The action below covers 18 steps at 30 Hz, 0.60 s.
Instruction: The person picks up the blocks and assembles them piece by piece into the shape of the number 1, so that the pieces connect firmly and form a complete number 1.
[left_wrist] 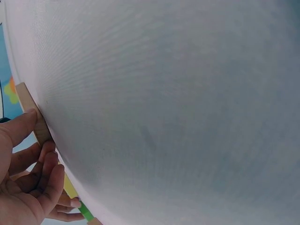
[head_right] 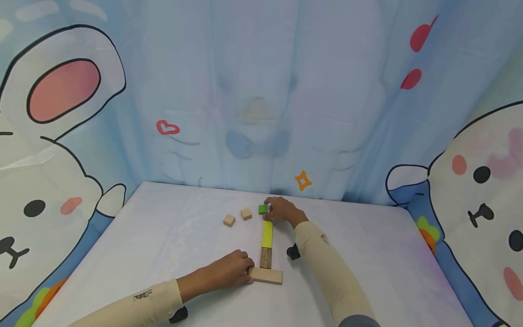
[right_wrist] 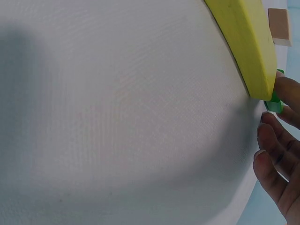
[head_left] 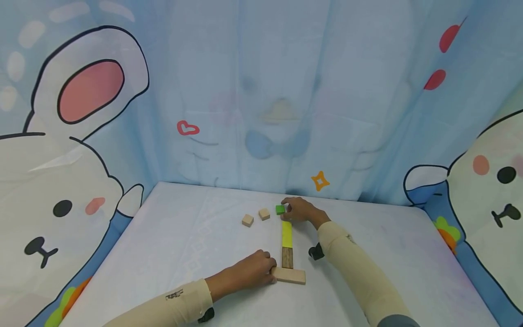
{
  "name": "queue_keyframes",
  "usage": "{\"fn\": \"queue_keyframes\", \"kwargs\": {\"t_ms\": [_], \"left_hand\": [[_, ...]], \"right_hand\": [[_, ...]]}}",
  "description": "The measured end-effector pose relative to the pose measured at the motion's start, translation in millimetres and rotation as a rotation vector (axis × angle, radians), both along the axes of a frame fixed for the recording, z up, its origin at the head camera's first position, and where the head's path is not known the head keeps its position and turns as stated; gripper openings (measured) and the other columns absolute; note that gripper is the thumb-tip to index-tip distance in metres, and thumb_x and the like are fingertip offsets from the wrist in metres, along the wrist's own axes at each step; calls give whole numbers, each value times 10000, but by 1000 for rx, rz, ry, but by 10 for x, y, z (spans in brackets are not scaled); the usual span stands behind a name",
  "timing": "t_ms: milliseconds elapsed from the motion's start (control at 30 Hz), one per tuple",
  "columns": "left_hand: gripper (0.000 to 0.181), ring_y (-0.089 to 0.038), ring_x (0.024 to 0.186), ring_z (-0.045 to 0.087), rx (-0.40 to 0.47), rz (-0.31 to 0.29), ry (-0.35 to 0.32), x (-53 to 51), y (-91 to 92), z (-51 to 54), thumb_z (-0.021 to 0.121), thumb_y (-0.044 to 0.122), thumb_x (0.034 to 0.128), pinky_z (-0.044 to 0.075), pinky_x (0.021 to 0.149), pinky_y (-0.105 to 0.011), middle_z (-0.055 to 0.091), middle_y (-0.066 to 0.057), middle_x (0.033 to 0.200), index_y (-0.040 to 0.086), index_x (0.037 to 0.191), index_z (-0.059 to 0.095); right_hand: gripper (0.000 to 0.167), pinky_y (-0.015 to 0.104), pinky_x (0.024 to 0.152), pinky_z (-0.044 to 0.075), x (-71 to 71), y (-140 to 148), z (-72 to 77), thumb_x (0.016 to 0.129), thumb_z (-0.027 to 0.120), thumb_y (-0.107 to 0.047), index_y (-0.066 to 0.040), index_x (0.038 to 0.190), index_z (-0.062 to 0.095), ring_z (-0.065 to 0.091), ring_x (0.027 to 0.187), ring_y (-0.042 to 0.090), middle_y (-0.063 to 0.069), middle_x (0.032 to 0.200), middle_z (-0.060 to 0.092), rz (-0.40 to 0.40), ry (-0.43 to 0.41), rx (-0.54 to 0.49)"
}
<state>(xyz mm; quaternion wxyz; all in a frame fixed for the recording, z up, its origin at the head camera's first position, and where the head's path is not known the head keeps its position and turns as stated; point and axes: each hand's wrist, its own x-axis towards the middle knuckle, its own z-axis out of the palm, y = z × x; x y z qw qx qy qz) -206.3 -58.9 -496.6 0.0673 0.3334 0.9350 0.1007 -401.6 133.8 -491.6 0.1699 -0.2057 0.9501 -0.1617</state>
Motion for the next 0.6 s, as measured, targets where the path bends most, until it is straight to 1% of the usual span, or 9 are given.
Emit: {"fn": "queue_keyframes", "kwargs": {"t_ms": [200, 367, 600], "left_hand": [[283, -3, 742, 466, 19, -4, 14, 0, -5, -30, 764, 325, 896, 428, 653, -139, 624, 94, 840, 130, 1099, 737], [280, -2, 737, 468, 27, -3, 12, 7, -4, -26, 771, 315, 890, 429, 649, -142, 625, 95, 834, 128, 1096, 739], [276, 0, 738, 469, 28, -9, 15, -9, -9, -34, 767, 328, 892, 429, 654, -140, 617, 105, 827, 140, 1092, 738]], "right_hand": [[517, 421, 853, 518, -4, -30, -24, 928, 728, -320, -118, 1378, 573, 596, 945, 218, 106, 1143, 651, 1, 7, 4], [484, 425, 860, 514, 6, -37, -34, 930, 726, -312, -135, 1362, 596, 593, 944, 215, 102, 1151, 653, -19, 9, -13], [424, 407, 842, 510, 30, -30, -13, 949, 707, -270, -112, 1331, 612, 581, 913, 198, 90, 1127, 652, -13, 29, -26]]}}
